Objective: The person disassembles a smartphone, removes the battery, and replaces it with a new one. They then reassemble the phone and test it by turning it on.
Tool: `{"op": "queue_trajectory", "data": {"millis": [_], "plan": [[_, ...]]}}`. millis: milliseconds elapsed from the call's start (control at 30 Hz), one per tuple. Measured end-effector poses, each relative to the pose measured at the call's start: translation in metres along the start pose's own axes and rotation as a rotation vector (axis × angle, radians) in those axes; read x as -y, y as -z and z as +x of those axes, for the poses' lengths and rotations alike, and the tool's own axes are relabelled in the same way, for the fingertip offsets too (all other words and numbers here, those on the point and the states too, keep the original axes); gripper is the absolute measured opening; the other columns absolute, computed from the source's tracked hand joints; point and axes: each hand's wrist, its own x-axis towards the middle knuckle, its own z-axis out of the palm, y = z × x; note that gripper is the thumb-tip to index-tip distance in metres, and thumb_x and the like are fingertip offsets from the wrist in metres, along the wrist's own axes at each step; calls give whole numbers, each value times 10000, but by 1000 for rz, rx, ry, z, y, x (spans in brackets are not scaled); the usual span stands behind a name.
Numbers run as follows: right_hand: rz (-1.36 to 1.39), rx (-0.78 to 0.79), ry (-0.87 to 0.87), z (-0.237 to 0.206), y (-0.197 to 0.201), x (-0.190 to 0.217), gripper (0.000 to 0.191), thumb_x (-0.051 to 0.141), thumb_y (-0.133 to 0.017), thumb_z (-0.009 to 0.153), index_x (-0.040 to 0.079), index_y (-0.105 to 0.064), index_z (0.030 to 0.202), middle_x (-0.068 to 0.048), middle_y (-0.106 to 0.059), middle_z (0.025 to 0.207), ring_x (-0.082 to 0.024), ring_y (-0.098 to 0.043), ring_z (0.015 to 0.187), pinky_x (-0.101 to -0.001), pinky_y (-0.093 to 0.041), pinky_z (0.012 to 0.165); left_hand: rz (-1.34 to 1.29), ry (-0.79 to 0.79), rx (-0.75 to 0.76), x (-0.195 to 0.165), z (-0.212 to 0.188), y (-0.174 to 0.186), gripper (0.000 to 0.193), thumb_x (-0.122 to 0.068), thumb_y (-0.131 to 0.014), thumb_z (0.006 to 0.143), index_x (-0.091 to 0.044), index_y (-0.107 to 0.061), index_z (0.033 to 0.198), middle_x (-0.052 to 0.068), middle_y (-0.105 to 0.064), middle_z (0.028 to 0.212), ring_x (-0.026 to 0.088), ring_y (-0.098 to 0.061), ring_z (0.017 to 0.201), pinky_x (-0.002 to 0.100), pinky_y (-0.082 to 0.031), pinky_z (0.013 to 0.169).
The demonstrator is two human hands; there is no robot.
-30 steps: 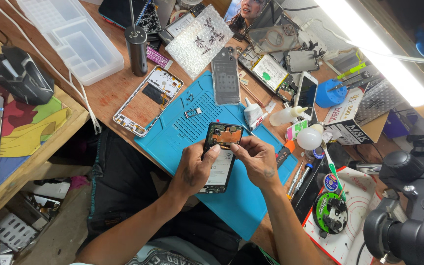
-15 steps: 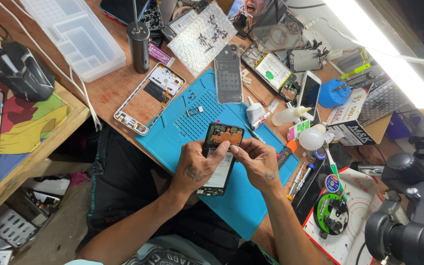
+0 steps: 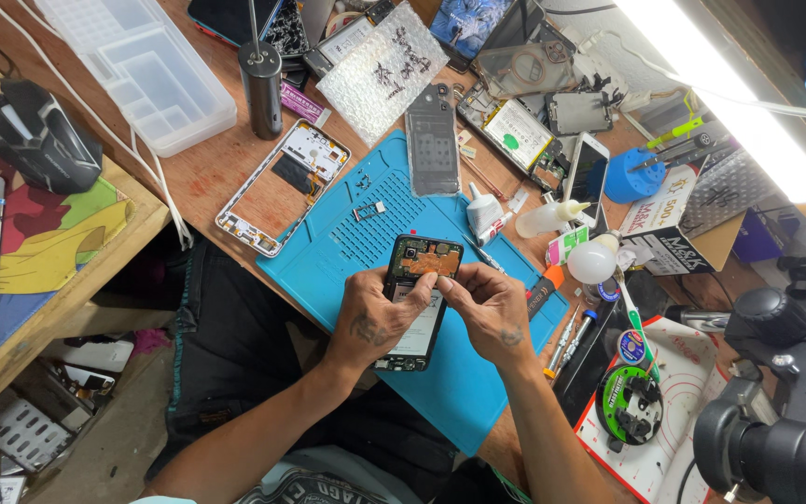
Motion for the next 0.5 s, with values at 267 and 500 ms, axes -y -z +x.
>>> {"op": "queue_trajectory", "data": {"millis": [267,500], "plan": [[-28,-11,4,-2,-3,7,208,185,-741,944,-18,-744,988,31,-676,748,-5,-546,650,-171,-437,549,-9,-31,2,1,0,1,242,-253,-728,922,-25,-774,853,-23,-661,584,35,-583,506,244,-468,454],[-33,-14,-9,0,-4,7,210,188,-744,943,-20,-745,977,36,-654,727,-7,-518,626,-178,-409,521,31,-23,-15,0,0,0,242,-249,-724,921,-28,-774,835,-10,-638,549,44,-564,477,253,-445,430]]}}
